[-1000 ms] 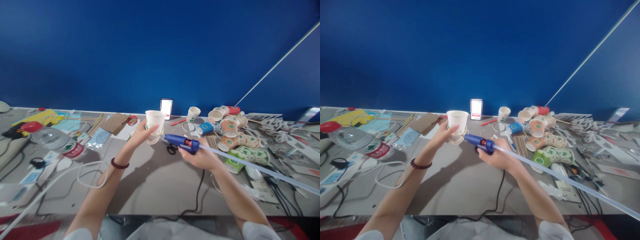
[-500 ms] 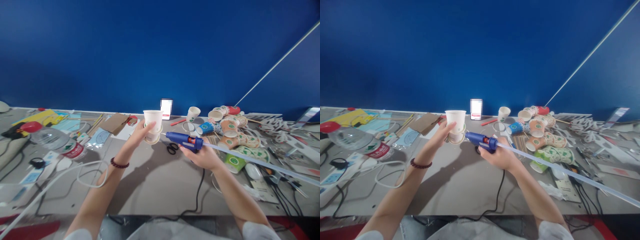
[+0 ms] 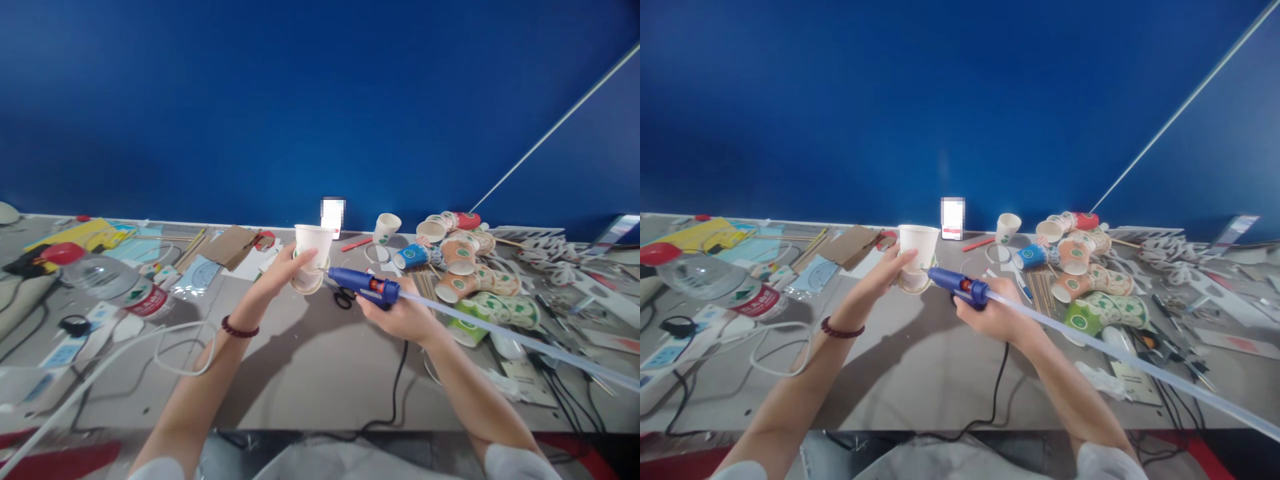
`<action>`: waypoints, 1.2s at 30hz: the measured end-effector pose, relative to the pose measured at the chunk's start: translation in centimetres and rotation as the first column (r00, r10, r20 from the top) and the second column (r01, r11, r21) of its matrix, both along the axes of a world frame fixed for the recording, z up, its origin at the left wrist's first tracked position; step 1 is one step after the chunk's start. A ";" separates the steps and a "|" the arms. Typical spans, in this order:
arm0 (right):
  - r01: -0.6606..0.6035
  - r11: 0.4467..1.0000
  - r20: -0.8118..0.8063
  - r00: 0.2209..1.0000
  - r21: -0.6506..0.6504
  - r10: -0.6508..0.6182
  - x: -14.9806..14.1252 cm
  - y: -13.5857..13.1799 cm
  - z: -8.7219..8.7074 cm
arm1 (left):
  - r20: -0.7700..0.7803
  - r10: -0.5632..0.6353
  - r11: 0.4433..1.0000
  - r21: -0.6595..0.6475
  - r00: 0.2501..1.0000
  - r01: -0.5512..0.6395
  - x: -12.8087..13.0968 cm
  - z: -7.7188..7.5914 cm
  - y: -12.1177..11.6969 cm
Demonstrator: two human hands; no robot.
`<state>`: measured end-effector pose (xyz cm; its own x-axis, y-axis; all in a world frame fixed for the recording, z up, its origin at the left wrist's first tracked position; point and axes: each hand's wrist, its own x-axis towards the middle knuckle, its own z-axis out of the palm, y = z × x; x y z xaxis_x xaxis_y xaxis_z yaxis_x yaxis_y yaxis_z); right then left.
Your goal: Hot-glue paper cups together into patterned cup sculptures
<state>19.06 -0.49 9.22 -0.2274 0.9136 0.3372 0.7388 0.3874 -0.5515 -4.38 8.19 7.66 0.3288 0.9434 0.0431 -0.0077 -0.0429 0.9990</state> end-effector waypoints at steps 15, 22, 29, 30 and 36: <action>-0.008 0.963 -0.354 0.931 -0.268 -0.091 0.0 0.5 0.2 | 0.018 0.138 0.988 -0.074 0.990 -0.136 -0.2 0.7 0.0; -0.236 0.848 -0.580 0.809 -0.474 -0.099 0.1 0.6 -1.6 | 0.087 0.256 0.967 -0.005 0.963 -0.256 -1.1 -0.1 1.5; -0.316 0.585 -0.478 0.867 -0.747 -0.143 -1.4 -1.1 -6.6 | 0.199 0.186 0.976 0.076 0.962 -0.204 -1.2 1.4 0.7; -0.288 0.586 -0.440 0.888 -0.757 -0.132 -1.7 -1.4 -7.2 | 0.209 0.182 0.978 0.058 0.961 -0.198 -1.2 1.6 0.7; -0.111 0.654 -0.166 0.986 -0.749 -0.022 -2.9 -2.2 -8.2 | 0.222 0.118 0.991 0.029 0.968 -0.127 -1.2 1.7 0.6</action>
